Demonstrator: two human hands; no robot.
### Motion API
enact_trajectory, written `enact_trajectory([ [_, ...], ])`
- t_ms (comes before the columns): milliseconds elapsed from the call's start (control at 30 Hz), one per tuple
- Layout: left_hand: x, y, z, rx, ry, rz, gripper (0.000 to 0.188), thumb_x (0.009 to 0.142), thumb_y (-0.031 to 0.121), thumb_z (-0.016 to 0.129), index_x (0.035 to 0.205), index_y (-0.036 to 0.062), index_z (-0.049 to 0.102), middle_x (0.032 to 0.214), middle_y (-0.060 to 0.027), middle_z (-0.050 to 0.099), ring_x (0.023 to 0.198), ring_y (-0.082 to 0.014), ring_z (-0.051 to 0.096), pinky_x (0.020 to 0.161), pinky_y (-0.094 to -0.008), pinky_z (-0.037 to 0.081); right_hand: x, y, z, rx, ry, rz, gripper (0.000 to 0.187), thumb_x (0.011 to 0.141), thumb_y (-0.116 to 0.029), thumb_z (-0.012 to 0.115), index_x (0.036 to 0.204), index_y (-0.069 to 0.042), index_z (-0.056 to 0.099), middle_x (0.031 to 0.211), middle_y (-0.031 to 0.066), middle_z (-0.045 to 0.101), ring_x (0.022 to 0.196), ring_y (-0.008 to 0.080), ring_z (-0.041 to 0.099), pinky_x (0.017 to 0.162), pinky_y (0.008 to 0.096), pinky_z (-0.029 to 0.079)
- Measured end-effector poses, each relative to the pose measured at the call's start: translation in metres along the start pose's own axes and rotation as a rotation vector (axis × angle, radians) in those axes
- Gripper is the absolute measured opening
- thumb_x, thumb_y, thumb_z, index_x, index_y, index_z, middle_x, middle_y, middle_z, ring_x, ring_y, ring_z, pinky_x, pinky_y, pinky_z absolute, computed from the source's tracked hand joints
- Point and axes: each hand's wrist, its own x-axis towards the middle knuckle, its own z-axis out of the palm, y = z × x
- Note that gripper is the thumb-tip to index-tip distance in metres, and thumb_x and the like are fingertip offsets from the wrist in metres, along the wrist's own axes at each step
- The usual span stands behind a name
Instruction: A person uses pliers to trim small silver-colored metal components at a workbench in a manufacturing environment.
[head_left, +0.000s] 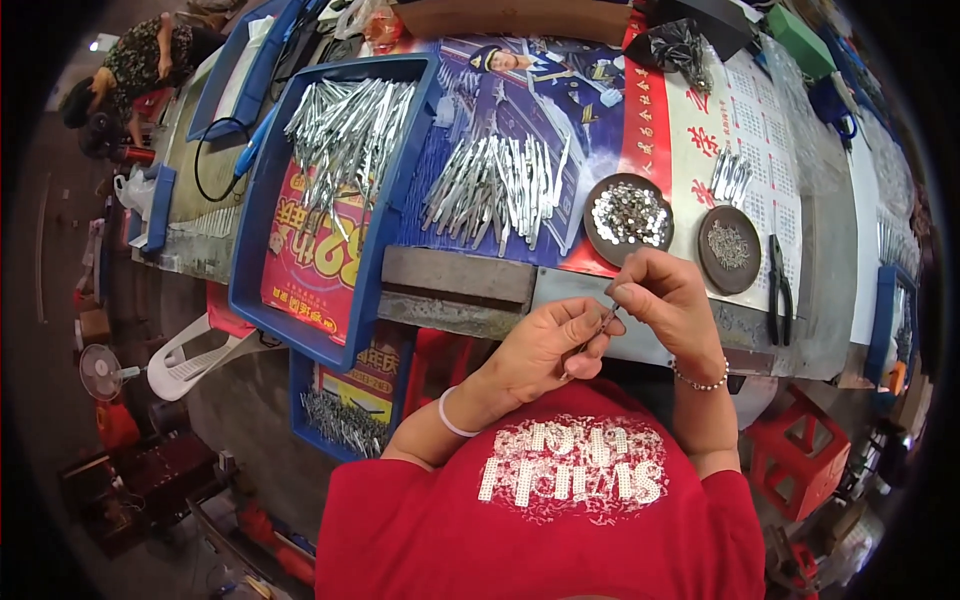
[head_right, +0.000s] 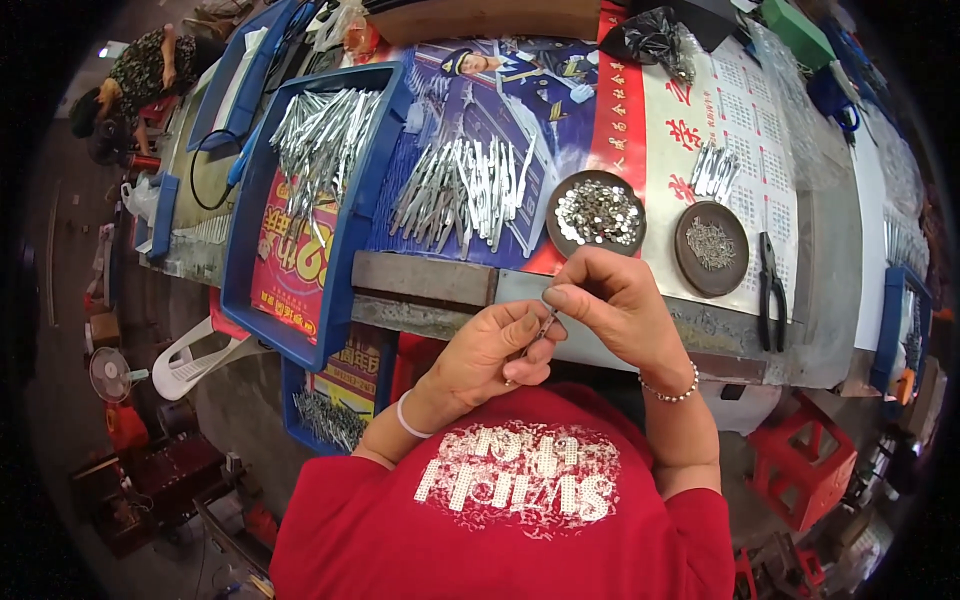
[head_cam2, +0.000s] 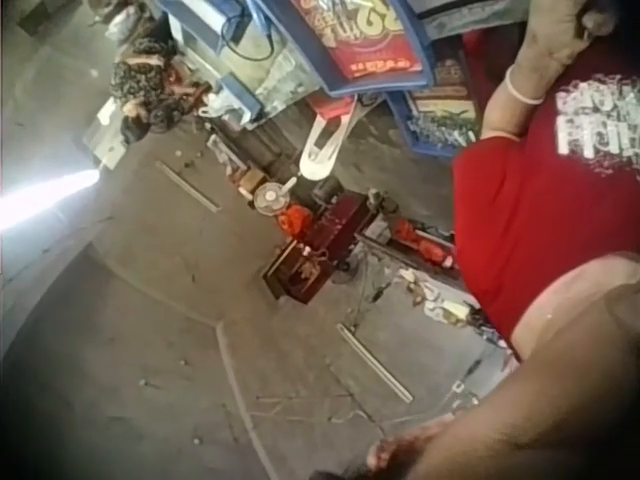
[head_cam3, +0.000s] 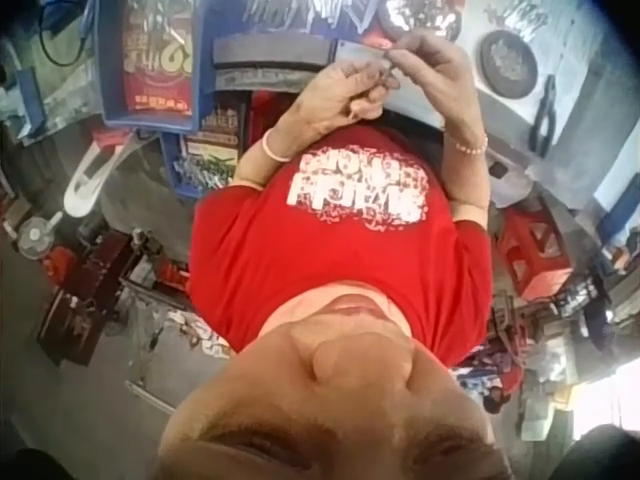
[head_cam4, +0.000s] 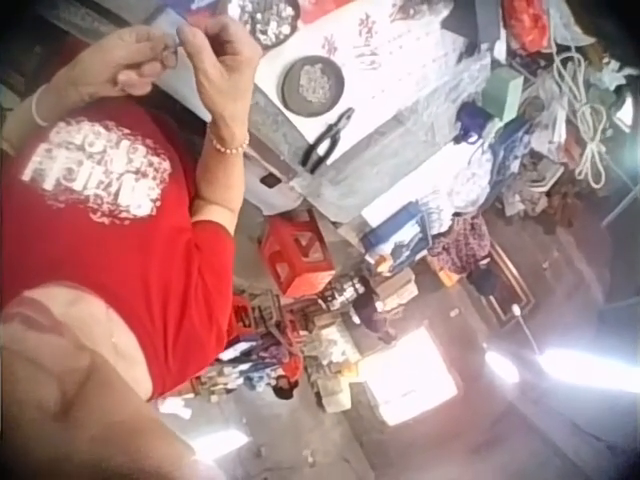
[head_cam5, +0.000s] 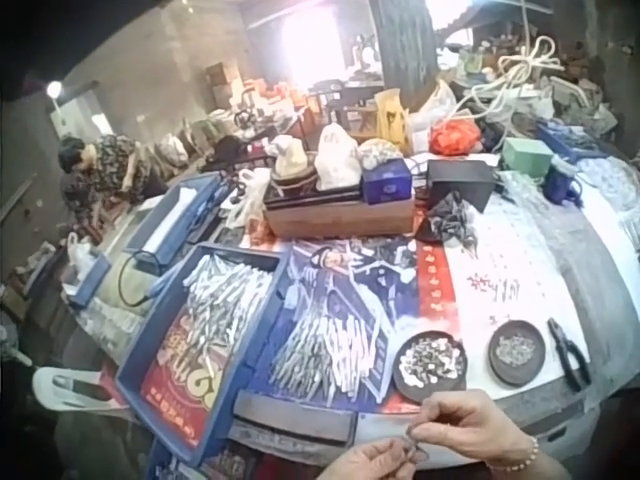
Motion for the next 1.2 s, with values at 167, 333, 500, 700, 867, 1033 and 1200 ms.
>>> enact_trajectory([
  [167, 0.001, -0.004, -0.005, -0.008, 0.032, 0.043, 0.023, 0.094, 0.023, 0.05, 0.094, 0.0001, 0.056, 0.068, -0.0006, 0.049, 0.049, -0.0049, 0.038, 0.047, -0.0184, 0.031, -0.003, 0.015, 0.015, -0.045, 0.15, -0.045, 0.02, 0.086, -0.015, 0.063, 0.076, -0.002, 0.052, 0.068, -0.0028, 0.051, 0.059, 0.0025, 0.043, 0.051, 0.0175, 0.033],
  [333, -0.001, -0.008, -0.011, -0.085, 0.035, -0.003, 0.022, 0.094, 0.023, 0.05, 0.094, 0.0011, 0.055, 0.068, -0.0001, 0.049, 0.048, -0.0039, 0.036, 0.047, -0.0181, 0.03, -0.006, 0.026, 0.012, -0.05, 0.123, 0.017, 0.019, 0.087, -0.016, 0.062, 0.076, -0.004, 0.052, 0.065, -0.0035, 0.051, 0.054, 0.0012, 0.044, 0.045, 0.0163, 0.031],
  [500, -0.002, -0.009, -0.01, -0.213, -0.017, -0.085, 0.022, 0.096, 0.024, 0.047, 0.096, 0.0026, 0.052, 0.067, 0.002, 0.046, 0.046, -0.0018, 0.034, 0.045, -0.0168, 0.028, -0.007, 0.026, 0.013, -0.018, 0.092, 0.074, 0.02, 0.087, -0.017, 0.062, 0.076, -0.005, 0.051, 0.064, -0.003, 0.051, 0.052, 0.0016, 0.047, 0.043, 0.0163, 0.03],
  [700, 0.002, -0.006, -0.015, -0.326, -0.03, -0.119, 0.022, 0.096, 0.025, 0.047, 0.097, 0.0029, 0.052, 0.066, 0.0043, 0.04, 0.045, -0.0008, 0.031, 0.045, -0.0164, 0.027, -0.001, 0.029, 0.012, 0.079, 0.109, 0.163, 0.021, 0.088, -0.021, 0.06, 0.077, -0.006, 0.052, 0.064, -0.0035, 0.051, 0.052, 0.0011, 0.048, 0.043, 0.0159, 0.031],
  [867, 0.008, -0.005, -0.018, -0.288, 0.002, -0.078, 0.023, 0.096, 0.025, 0.047, 0.097, 0.0029, 0.052, 0.066, 0.0036, 0.041, 0.046, -0.001, 0.031, 0.046, -0.0168, 0.027, 0.007, 0.03, 0.011, 0.034, 0.14, 0.188, 0.022, 0.088, -0.023, 0.061, 0.076, -0.006, 0.052, 0.064, -0.0043, 0.051, 0.051, 0.001, 0.048, 0.043, 0.0157, 0.031],
  [1033, 0.011, -0.006, -0.021, -0.255, 0.008, -0.02, 0.023, 0.095, 0.025, 0.048, 0.097, 0.0024, 0.054, 0.069, 0.0022, 0.044, 0.045, -0.0004, 0.031, 0.047, -0.0168, 0.028, 0.012, 0.029, 0.014, 0.033, 0.14, 0.176, 0.022, 0.088, -0.024, 0.06, 0.077, -0.006, 0.052, 0.064, -0.0043, 0.051, 0.051, 0.0011, 0.048, 0.043, 0.0157, 0.031],
  [1200, 0.011, -0.003, -0.02, -0.269, -0.013, 0.004, 0.025, 0.096, 0.025, 0.047, 0.098, 0.001, 0.053, 0.067, 0.0011, 0.044, 0.047, -0.0026, 0.032, 0.047, -0.0183, 0.028, 0.015, 0.027, 0.008, 0.033, 0.117, 0.174, 0.02, 0.091, -0.023, 0.056, 0.083, -0.004, 0.056, 0.068, -0.002, 0.053, 0.054, 0.0021, 0.048, 0.047, 0.0158, 0.034],
])
